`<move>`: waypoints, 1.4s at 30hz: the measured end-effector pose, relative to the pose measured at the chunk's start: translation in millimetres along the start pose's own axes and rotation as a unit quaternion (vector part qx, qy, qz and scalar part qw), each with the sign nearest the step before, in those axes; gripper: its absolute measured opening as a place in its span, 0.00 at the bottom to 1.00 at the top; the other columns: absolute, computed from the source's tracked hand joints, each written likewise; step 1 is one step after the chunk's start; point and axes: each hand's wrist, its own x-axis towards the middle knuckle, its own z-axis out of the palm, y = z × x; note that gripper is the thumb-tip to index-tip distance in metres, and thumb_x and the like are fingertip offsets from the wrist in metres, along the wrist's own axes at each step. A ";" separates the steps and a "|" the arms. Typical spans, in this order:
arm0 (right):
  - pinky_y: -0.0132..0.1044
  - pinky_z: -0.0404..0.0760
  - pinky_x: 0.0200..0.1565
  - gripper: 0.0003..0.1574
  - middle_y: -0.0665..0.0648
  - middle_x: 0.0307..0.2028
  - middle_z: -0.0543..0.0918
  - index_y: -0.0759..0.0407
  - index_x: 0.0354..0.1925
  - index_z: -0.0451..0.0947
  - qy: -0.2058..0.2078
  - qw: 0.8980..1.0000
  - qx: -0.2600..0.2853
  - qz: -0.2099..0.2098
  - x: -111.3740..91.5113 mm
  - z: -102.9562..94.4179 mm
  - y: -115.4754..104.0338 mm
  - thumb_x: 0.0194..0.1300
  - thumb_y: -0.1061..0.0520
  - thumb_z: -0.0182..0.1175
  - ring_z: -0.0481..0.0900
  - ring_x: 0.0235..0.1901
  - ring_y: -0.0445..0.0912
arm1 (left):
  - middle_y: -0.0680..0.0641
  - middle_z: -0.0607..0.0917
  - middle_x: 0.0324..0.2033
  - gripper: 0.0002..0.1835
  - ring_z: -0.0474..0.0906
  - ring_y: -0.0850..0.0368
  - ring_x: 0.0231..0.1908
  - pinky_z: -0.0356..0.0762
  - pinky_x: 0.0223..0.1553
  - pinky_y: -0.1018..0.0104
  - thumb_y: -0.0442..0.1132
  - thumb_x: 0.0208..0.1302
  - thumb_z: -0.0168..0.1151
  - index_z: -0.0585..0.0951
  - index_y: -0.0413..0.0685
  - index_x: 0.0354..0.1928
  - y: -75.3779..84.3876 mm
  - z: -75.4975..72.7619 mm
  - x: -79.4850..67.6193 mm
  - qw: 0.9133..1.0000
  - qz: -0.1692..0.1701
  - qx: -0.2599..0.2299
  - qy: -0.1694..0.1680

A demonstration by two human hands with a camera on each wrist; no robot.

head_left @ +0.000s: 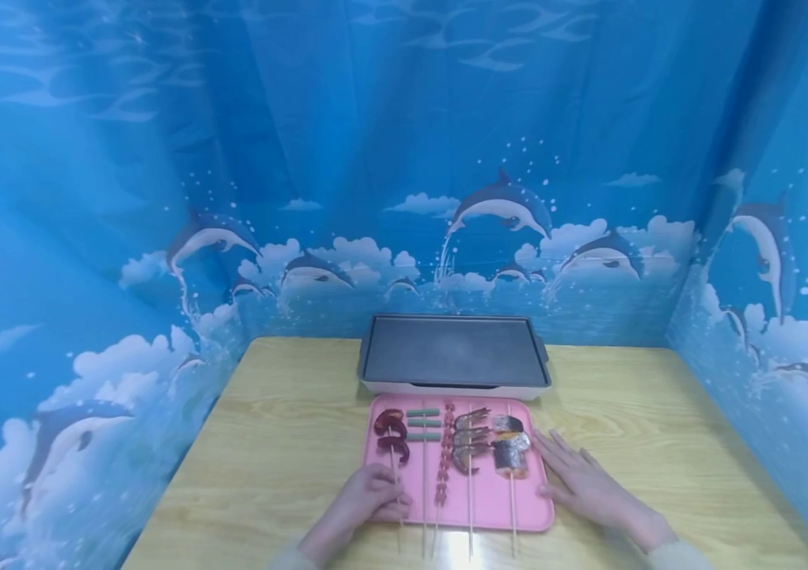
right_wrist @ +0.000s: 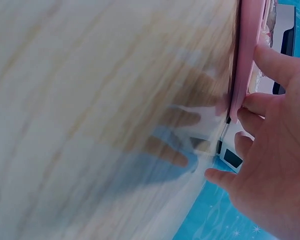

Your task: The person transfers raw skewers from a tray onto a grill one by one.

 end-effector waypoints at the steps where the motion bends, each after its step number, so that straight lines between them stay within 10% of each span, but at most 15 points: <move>1: 0.78 0.59 0.63 0.44 0.64 0.74 0.64 0.61 0.74 0.64 0.001 1.000 0.002 -0.004 0.0 1.0 1.5 0.70 0.40 0.61 0.59 0.72 0.68 | 0.38 0.89 0.35 0.16 0.89 0.49 0.34 0.89 0.39 0.60 0.30 0.67 0.63 0.74 0.25 0.51 0.8 -1.2 -2.2 1.000 0.005 -0.007 -0.002; 17: 0.80 0.56 0.61 0.44 0.63 0.75 0.63 0.59 0.76 0.62 0.001 1.000 0.026 -0.004 -2.3 0.2 3.1 0.71 0.41 0.60 0.55 0.74 0.66 | 0.32 0.88 0.38 0.14 0.88 0.45 0.34 0.89 0.36 0.62 0.29 0.69 0.60 0.73 0.24 0.50 36.1 -11.1 -23.6 0.998 0.067 0.008 -0.018; 25: 0.78 0.59 0.62 0.43 0.63 0.73 0.65 0.58 0.75 0.64 0.018 1.000 0.014 -0.008 -2.7 0.4 0.3 0.69 0.42 0.62 0.56 0.74 0.61 | 0.33 0.88 0.40 0.17 0.88 0.52 0.35 0.88 0.39 0.66 0.31 0.73 0.56 0.69 0.24 0.57 68.2 -24.8 3.4 0.995 0.091 0.033 -0.011; 30: 0.77 0.58 0.64 0.43 0.64 0.73 0.64 0.59 0.75 0.63 0.001 1.000 0.013 0.000 -2.6 -1.7 -1.4 0.71 0.41 0.61 0.39 0.76 0.38 | 0.33 0.88 0.42 0.18 0.88 0.55 0.35 0.88 0.40 0.65 0.31 0.74 0.56 0.69 0.25 0.58 82.9 -34.6 26.3 0.997 0.074 0.028 0.003; 37: 0.76 0.56 0.65 0.44 0.62 0.74 0.64 0.58 0.76 0.62 0.014 1.000 0.012 -0.011 -3.1 5.3 5.5 0.70 0.41 0.61 0.54 0.76 0.61 | 0.29 0.86 0.45 0.14 0.87 0.57 0.33 0.88 0.38 0.64 0.30 0.73 0.56 0.72 0.26 0.55 92.4 -48.3 64.6 0.998 0.058 0.032 0.013; 42: 0.76 0.56 0.66 0.44 0.63 0.74 0.64 0.58 0.75 0.63 0.010 1.000 0.018 -0.007 -2.7 4.3 3.1 0.70 0.41 0.61 0.49 0.78 0.54 | 0.29 0.86 0.46 0.13 0.87 0.55 0.35 0.88 0.41 0.61 0.30 0.74 0.56 0.74 0.27 0.54 89.1 -53.5 85.7 0.998 0.049 0.039 0.026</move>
